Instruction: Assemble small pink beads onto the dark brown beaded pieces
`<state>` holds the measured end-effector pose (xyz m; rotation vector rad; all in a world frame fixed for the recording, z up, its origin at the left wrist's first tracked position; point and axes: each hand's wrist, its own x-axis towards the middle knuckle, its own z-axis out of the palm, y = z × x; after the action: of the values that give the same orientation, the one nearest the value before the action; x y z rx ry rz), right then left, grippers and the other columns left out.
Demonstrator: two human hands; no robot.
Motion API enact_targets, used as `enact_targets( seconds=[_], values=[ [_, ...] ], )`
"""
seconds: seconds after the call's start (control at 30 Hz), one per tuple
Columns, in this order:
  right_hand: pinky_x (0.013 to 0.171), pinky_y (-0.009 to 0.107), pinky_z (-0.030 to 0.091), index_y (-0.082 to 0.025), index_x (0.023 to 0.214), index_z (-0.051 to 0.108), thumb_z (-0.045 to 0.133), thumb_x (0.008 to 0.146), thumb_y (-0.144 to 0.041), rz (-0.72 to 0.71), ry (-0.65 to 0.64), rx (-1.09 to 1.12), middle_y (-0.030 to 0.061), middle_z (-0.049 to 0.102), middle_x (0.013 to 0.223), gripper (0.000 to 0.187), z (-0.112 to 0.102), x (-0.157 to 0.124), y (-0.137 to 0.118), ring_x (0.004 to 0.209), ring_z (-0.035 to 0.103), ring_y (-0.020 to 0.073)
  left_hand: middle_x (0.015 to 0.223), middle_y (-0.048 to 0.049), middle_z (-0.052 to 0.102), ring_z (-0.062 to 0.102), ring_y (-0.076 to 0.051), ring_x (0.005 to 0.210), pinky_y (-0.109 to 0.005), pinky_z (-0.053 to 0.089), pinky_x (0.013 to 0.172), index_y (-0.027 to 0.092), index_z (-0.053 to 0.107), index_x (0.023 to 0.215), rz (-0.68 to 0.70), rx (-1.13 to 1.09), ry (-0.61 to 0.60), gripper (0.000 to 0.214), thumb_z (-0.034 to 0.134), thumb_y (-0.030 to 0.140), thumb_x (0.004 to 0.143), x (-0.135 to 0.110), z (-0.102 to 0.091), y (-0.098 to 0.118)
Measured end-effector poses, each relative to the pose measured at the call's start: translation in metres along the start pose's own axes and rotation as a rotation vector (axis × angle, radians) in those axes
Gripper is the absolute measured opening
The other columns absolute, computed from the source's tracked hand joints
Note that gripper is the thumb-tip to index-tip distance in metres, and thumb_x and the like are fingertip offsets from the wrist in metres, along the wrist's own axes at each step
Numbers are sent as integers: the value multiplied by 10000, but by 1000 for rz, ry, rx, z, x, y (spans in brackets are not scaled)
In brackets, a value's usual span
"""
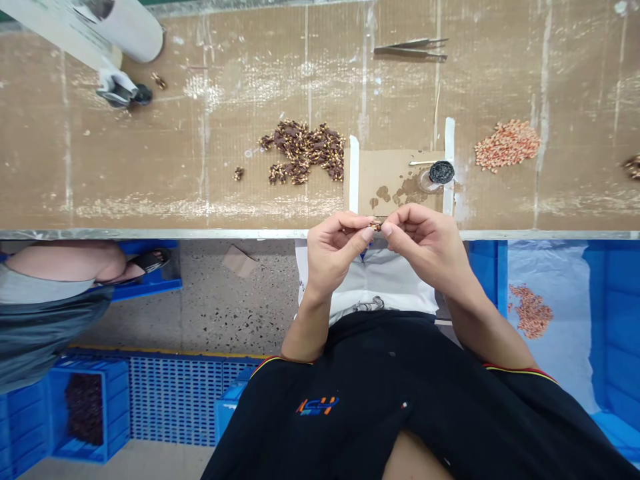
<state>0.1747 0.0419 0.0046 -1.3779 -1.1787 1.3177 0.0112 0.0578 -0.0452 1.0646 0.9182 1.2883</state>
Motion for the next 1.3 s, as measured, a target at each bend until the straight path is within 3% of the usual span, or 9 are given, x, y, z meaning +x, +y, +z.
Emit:
enact_targets(
  seconds=[0.57, 0.67, 0.77, 0.83, 0.9, 0.97, 1.07, 1.17, 1.3],
  values=[
    [557, 269, 465, -229, 777, 624, 831, 910, -576, -21, -45, -41, -26, 615, 658, 425, 0, 2, -3, 587, 542, 118, 745, 3, 747, 668, -67, 618, -182, 569, 608, 211, 789, 821, -36, -62, -7, 312, 977, 459, 813, 1, 4, -4],
    [566, 272, 478, -228, 781, 637, 814, 939, -544, -55, -39, -67, -20, 632, 664, 394, -7, -5, -4, 583, 561, 125, 775, -11, 778, 704, -89, 635, -199, 591, 610, 219, 812, 877, -64, -13, -87, 262, 943, 446, 857, 3, 3, 3],
    [647, 302, 532, -234, 816, 673, 762, 972, -458, -121, 161, -202, 1, 685, 722, 288, -42, -13, 8, 639, 626, 154, 1051, -77, 870, 821, -186, 874, -307, 684, 760, 258, 855, 1119, -71, 234, -172, 270, 895, 404, 896, 13, -19, 22],
    [729, 343, 563, -240, 838, 683, 725, 970, -407, -131, 489, -371, 23, 717, 783, 217, -86, -17, 26, 717, 673, 191, 1268, -72, 858, 816, -228, 1157, -410, 679, 1023, 293, 839, 1224, 113, 531, 80, 274, 802, 310, 953, 29, -48, 33],
    [764, 392, 569, -244, 840, 668, 691, 944, -410, -105, 832, -582, 45, 715, 796, 197, -140, -18, 47, 740, 673, 226, 1475, -99, 780, 713, -290, 1419, -549, 516, 1285, 237, 809, 1321, 296, 886, 299, 415, 765, 225, 908, 49, -82, 39],
    [825, 443, 579, -255, 815, 627, 649, 924, -385, -10, 1023, -783, 77, 717, 832, 171, -194, -16, 68, 811, 686, 270, 1680, -104, 613, 510, -337, 1635, -640, 320, 1403, 212, 737, 1457, 256, 1142, 329, 625, 744, 187, 832, 69, -113, 39],
    [895, 489, 581, -273, 795, 584, 594, 921, -343, 91, 1109, -974, 125, 704, 862, 145, -256, -10, 89, 899, 683, 314, 1736, -108, 529, 427, -376, 1686, -690, 322, 1385, 209, 690, 1528, 136, 1242, 261, 693, 674, 199, 836, 86, -139, 30],
    [932, 523, 576, -247, 859, 638, 556, 934, -320, 111, 1136, -1027, 154, 697, 915, 133, -283, -6, 97, 853, 660, 309, 1640, -100, 649, 533, -399, 1613, -684, 423, 1330, 223, 782, 1396, 166, 1235, 255, 563, 633, 223, 853, 88, -142, 22],
    [893, 517, 588, -196, 1012, 696, 513, 955, -335, 6, 1181, -1006, 208, 689, 1086, 237, -269, -5, 94, 890, 667, 312, 1485, -138, 769, 686, -412, 1451, -647, 520, 1239, 204, 837, 1229, 248, 1251, 262, 443, 608, 269, 855, 80, -138, 20]
  ],
)
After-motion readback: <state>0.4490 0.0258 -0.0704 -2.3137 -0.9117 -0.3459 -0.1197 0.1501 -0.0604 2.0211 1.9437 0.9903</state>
